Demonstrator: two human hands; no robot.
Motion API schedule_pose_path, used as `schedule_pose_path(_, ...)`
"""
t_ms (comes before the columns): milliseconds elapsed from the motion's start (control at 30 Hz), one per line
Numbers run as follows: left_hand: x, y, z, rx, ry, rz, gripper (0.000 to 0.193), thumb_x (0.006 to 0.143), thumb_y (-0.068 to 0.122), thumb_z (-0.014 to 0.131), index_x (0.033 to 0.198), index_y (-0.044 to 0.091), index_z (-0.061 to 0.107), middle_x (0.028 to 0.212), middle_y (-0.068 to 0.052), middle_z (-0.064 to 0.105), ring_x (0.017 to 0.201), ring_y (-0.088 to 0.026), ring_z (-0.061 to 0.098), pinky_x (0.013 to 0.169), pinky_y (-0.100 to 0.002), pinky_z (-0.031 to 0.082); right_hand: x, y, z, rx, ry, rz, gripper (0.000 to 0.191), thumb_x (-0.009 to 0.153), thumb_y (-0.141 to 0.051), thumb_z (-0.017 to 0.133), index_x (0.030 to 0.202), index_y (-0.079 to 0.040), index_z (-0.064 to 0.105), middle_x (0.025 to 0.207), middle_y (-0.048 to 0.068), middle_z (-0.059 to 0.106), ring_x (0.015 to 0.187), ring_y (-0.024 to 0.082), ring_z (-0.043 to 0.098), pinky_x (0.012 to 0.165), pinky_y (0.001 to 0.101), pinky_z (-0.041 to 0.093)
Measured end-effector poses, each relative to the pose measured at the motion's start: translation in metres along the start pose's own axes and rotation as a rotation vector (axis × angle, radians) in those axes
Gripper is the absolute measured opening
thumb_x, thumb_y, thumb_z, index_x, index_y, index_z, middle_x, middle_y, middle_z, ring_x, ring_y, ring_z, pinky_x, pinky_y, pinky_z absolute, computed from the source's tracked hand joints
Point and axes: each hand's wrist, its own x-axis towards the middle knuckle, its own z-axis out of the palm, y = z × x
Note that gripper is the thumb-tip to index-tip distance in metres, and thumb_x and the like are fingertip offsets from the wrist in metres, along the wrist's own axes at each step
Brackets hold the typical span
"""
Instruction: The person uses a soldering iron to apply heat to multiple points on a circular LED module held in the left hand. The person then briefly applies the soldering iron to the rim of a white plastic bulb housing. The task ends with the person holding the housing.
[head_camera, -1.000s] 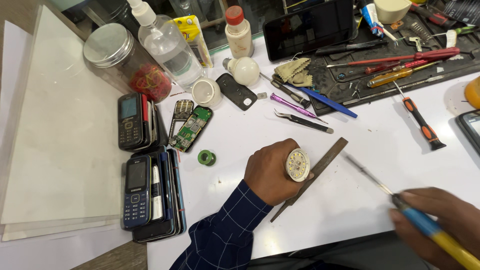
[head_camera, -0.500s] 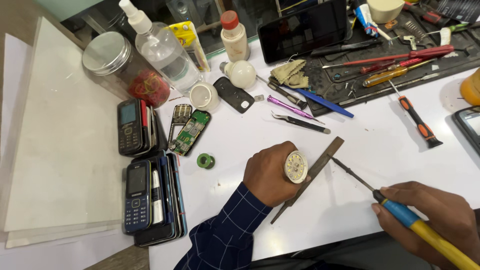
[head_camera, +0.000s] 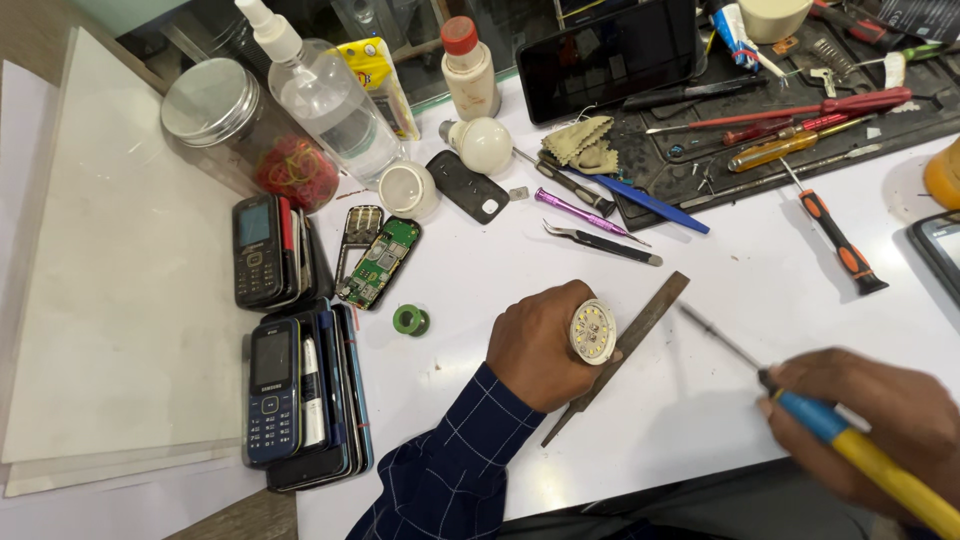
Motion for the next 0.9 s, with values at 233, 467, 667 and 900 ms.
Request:
schedule_pose_path(233, 0.0, -0.001, -0.001, 0.018, 0.004, 0.02, 0.038, 0.07, 0.028, 0.09, 0.09, 0.008, 0.065, 0.084, -0.011, 0.072, 0.077, -0.033, 0.071, 0.065, -0.045, 0.054, 0.001, -0.007, -0.001, 0.077, -0.047, 0.025, 0.024, 0.075, -0.017, 0.082, 0.092, -0.008, 0.068, 0.093, 0.013, 0.079, 0.083, 0.023, 0.082, 0.07, 0.0297, 0.067)
schedule_pose_path(467, -0.001, -0.004, -0.004, 0.004, 0.003, 0.024, 0.037, 0.07, 0.027, 0.09, 0.09, 0.009, 0.065, 0.083, -0.01, 0.072, 0.077, -0.033, 0.071, 0.066, -0.044, 0.054, 0.0, -0.007, 0.001, 0.181, -0.068, 0.001, 0.02, 0.078, -0.018, 0.082, 0.09, -0.012, 0.068, 0.091, 0.009, 0.08, 0.085, 0.019, 0.08, 0.074, 0.0298, 0.062)
schedule_pose_path(667, -0.003, -0.007, -0.008, 0.004, 0.004, 0.026, 0.037, 0.07, 0.027, 0.09, 0.089, 0.009, 0.065, 0.083, -0.01, 0.072, 0.077, -0.033, 0.071, 0.065, -0.045, 0.054, -0.002, -0.008, 0.005, 0.196, -0.132, 0.069, 0.016, 0.078, -0.016, 0.082, 0.088, -0.013, 0.069, 0.09, 0.005, 0.078, 0.08, 0.017, 0.078, 0.07, 0.0289, 0.062)
schedule_pose_path(900, -0.005, -0.009, -0.007, -0.007, 0.014, 0.046, 0.037, 0.069, 0.026, 0.091, 0.09, 0.009, 0.064, 0.083, -0.011, 0.072, 0.078, -0.034, 0.071, 0.065, -0.045, 0.054, -0.002, -0.016, 0.006, 0.236, -0.095, 0.025, 0.015, 0.079, -0.013, 0.082, 0.086, -0.013, 0.069, 0.088, 0.003, 0.076, 0.078, 0.015, 0.078, 0.071, 0.028, 0.062)
